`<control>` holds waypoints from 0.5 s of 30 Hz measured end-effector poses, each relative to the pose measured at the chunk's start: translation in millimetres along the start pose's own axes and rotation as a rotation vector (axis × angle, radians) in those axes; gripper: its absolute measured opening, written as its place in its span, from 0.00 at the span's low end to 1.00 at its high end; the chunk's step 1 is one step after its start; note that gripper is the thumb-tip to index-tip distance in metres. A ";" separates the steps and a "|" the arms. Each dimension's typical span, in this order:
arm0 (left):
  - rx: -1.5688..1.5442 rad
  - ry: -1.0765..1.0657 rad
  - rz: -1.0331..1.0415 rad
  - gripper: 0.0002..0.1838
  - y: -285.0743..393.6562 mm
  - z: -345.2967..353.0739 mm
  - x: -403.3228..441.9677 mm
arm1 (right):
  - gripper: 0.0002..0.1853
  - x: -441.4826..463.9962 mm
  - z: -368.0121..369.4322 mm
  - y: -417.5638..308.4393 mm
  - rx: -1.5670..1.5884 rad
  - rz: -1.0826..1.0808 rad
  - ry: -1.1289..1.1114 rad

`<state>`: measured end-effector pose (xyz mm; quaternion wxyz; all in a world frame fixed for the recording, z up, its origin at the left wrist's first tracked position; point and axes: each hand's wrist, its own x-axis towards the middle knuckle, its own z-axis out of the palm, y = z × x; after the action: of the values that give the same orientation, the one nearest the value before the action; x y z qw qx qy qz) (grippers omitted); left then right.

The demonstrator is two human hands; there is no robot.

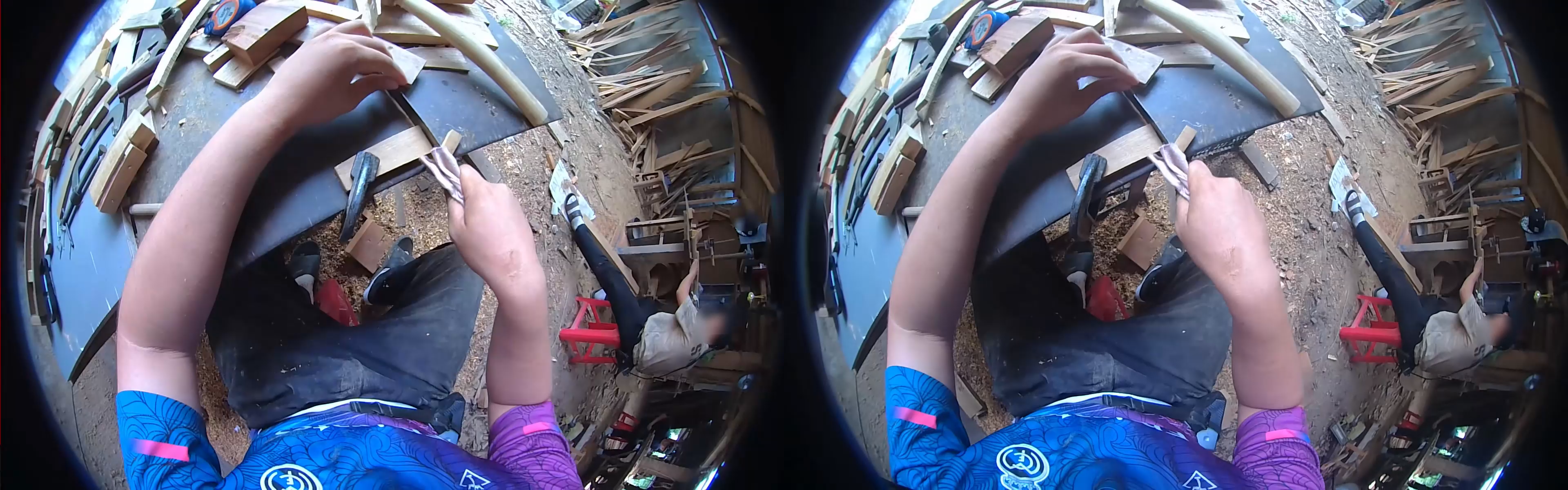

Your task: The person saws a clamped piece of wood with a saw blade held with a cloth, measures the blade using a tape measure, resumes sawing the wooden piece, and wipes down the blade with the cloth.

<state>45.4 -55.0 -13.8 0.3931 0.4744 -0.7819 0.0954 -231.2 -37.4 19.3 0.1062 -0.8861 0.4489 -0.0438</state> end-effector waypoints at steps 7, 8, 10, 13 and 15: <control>-0.154 0.313 -0.139 0.26 53.6 -8.5 12.4 | 0.12 -61.0 -22.4 20.0 0.477 0.073 0.200; -0.208 0.210 -0.140 0.26 56.1 -1.8 11.0 | 0.11 -67.3 -7.6 34.4 0.510 0.101 0.343; -0.314 -0.065 -0.275 0.27 72.9 0.4 11.0 | 0.09 -77.2 29.4 64.0 0.451 0.182 0.541; -0.255 -0.232 -0.235 0.31 79.3 15.1 9.0 | 0.07 -98.7 109.1 117.1 0.233 0.188 0.530; -0.222 -0.293 -0.220 0.30 76.8 13.8 11.9 | 0.07 -117.2 155.6 133.0 0.216 0.193 0.480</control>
<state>-27.4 -29.3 2.5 0.3330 0.5194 -0.7800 -0.1046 -378.4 3.8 -160.4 0.0942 -0.7872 0.5361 -0.2897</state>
